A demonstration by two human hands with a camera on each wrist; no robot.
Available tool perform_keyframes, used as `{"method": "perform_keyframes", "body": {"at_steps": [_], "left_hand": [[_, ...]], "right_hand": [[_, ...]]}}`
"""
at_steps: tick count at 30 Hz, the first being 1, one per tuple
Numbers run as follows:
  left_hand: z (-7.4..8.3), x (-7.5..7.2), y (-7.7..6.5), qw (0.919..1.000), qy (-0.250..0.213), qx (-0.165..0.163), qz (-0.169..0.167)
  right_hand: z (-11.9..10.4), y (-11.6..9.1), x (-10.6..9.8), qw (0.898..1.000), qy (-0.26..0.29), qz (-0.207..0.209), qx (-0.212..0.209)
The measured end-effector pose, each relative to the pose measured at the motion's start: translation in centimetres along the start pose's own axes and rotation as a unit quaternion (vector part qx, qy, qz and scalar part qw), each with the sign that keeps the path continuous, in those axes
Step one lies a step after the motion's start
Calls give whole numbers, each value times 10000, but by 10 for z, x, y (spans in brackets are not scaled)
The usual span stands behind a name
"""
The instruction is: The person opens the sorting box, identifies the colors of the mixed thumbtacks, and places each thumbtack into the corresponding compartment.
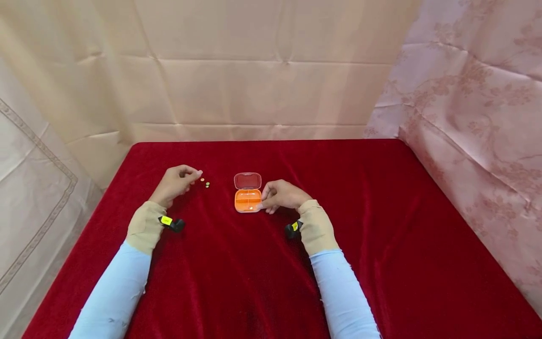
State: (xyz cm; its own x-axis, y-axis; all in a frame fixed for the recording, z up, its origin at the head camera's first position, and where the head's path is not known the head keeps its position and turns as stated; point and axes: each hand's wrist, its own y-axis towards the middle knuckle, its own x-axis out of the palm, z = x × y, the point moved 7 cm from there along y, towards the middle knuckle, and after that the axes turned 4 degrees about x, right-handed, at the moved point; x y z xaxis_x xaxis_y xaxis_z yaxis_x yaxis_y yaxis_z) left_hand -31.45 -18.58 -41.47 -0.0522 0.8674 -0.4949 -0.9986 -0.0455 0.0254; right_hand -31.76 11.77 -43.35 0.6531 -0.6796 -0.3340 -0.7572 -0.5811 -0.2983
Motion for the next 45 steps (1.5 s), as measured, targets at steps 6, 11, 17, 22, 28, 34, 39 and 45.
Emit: {"method": "perform_keyframes", "body": {"at_steps": [6,11,17,22,28,34,39,45], "left_hand": [[-2,6,4,9966,669,200,431],[-3,9,5,9942,950,83,503],[-6,10,5,9941,985,-90,437],[-8,10,5,9953,879,-202,356],[-7,9,4,9996,128,-266,30],[-7,7,7,9928,-1085,-286,-413],[0,12,5,9812,-1763,-331,-709],[8,24,2,9347,-3254,-408,-1370]], "right_hand": [[0,-1,-2,10000,13,27,-51],[2,-1,-4,10000,34,48,22],[3,-1,-3,10000,30,42,29],[4,-1,-3,10000,42,47,46],[3,-2,-3,10000,17,59,17],[2,-2,-4,10000,9,65,28],[2,-2,-4,10000,31,36,27],[2,-2,-4,10000,62,22,32]]}}
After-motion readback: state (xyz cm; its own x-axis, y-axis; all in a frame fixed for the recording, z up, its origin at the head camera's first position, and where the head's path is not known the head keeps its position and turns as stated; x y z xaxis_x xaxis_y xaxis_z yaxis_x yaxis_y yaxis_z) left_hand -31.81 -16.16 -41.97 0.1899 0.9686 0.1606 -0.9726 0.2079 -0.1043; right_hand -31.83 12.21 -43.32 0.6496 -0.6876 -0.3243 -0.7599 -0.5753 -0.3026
